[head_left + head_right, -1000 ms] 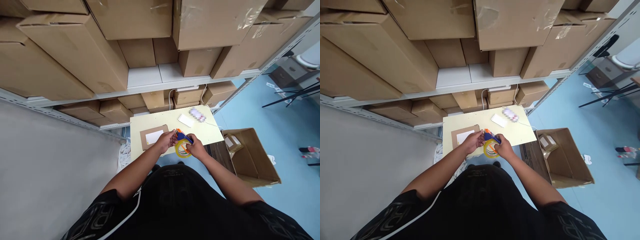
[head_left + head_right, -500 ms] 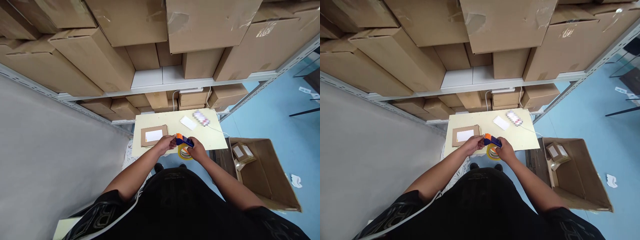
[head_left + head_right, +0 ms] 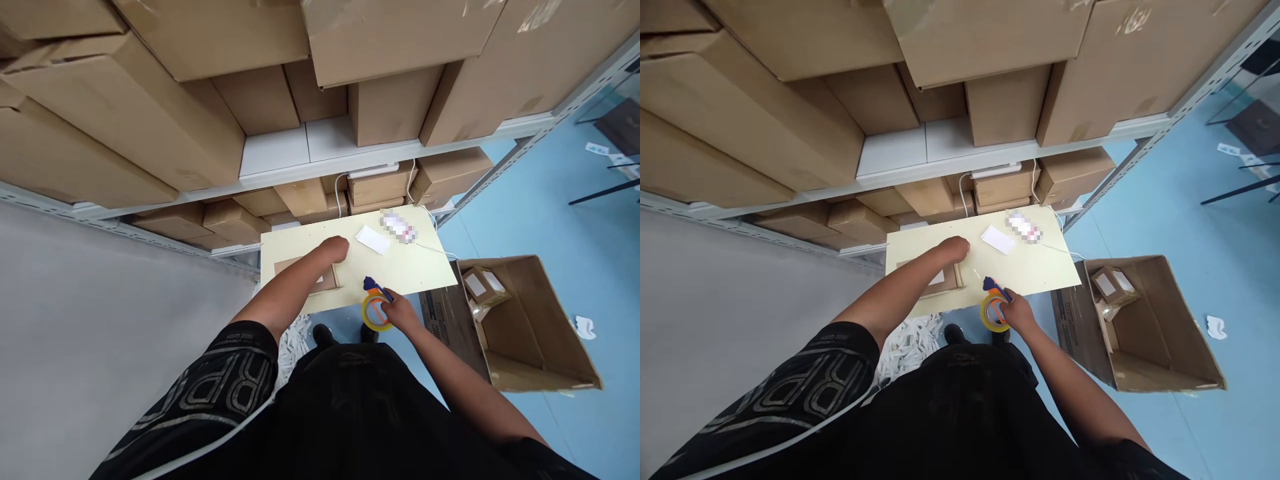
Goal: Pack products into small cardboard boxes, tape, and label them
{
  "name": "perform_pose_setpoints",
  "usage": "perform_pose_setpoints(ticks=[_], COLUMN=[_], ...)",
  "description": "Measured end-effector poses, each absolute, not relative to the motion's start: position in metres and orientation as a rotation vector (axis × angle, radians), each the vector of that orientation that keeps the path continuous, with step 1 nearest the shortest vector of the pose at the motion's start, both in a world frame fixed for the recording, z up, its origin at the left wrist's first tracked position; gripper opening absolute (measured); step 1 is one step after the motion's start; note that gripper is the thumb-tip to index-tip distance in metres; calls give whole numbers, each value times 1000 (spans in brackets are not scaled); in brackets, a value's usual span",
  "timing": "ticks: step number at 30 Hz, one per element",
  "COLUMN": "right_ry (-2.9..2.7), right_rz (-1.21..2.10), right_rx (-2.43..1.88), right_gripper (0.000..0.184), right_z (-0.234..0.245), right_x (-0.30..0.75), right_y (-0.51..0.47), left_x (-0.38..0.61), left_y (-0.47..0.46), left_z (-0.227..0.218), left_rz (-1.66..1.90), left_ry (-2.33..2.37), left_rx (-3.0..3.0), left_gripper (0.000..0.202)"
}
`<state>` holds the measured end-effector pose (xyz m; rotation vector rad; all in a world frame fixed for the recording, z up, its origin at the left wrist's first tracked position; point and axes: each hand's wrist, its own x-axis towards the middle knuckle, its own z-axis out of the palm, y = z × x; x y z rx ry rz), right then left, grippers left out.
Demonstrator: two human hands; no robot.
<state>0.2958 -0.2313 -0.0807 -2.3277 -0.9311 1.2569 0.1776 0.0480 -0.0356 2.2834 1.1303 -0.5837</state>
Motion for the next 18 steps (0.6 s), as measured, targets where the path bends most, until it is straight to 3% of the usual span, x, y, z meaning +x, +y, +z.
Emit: perform_pose_setpoints(ticks=[10, 14, 18], right_ry=[-1055, -1098, -1109], right_rz=[1501, 1539, 1576], right_rx=[-2279, -2246, -2233], right_gripper=[62, 64, 64], right_z=[-108, -113, -121], right_x=[221, 209, 200], right_y=[-222, -214, -207], left_x=[156, 140, 90], left_y=[31, 28, 32], left_z=[-92, -91, -76], left_rz=[-875, -732, -328], left_ry=[977, 955, 1177], left_rx=[2522, 2575, 2602], left_gripper=[33, 44, 50])
